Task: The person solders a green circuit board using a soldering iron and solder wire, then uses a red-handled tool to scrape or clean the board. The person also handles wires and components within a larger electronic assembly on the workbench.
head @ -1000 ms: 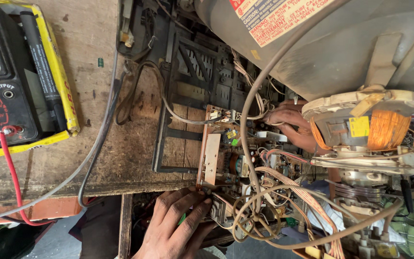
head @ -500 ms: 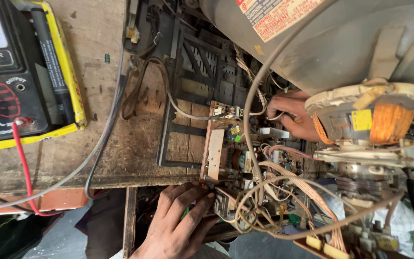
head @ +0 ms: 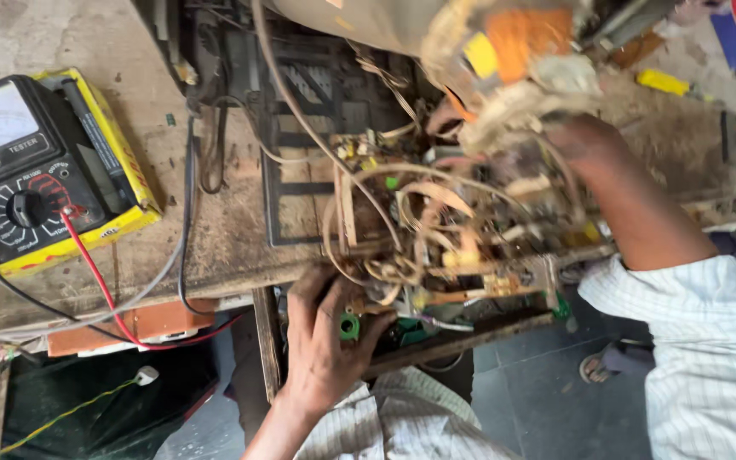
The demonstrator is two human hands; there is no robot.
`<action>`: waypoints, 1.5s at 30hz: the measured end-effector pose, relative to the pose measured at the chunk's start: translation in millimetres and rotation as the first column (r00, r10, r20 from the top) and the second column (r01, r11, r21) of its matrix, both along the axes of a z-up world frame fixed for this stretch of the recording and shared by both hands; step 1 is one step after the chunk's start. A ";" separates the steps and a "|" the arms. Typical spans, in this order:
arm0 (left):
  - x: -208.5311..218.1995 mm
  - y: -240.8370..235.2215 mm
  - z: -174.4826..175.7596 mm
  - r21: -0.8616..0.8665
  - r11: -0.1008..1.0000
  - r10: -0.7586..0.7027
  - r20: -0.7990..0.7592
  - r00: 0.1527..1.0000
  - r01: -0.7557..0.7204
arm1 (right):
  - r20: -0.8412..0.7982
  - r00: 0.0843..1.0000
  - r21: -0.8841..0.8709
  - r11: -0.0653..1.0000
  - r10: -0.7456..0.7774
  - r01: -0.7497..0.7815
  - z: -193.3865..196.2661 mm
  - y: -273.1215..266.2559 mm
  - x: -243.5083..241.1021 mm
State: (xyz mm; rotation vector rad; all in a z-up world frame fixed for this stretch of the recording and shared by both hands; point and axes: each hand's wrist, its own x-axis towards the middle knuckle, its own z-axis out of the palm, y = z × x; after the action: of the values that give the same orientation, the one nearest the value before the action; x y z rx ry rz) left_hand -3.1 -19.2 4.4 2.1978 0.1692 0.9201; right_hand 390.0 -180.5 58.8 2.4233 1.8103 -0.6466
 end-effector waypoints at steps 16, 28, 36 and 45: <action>3.9 13.9 50.0 0.153 0.975 -0.140 -0.138 0.981 0.161 | -0.339 0.756 0.653 0.439 -0.560 0.618 15.3 -129.7 -236.3; 22.7 19.6 55.8 0.150 0.968 -0.212 0.067 0.975 0.200 | -0.497 0.811 0.838 0.070 -0.310 0.541 -14.1 -101.7 -224.7; 33.5 19.3 29.7 0.227 0.969 -0.125 0.093 0.988 0.101 | -0.289 0.846 0.901 0.171 -0.448 0.398 -11.8 -95.8 -214.0; 43.3 17.1 21.2 0.366 0.930 0.000 0.093 0.996 -0.034 | -0.327 0.862 0.887 0.189 -0.387 0.421 -24.7 -105.2 -175.7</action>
State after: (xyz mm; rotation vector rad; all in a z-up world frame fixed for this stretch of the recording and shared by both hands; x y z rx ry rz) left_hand 40.2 -2.1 25.6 2.4904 -0.0320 1.1348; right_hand 214.3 -285.6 34.2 3.7119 1.7761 0.7746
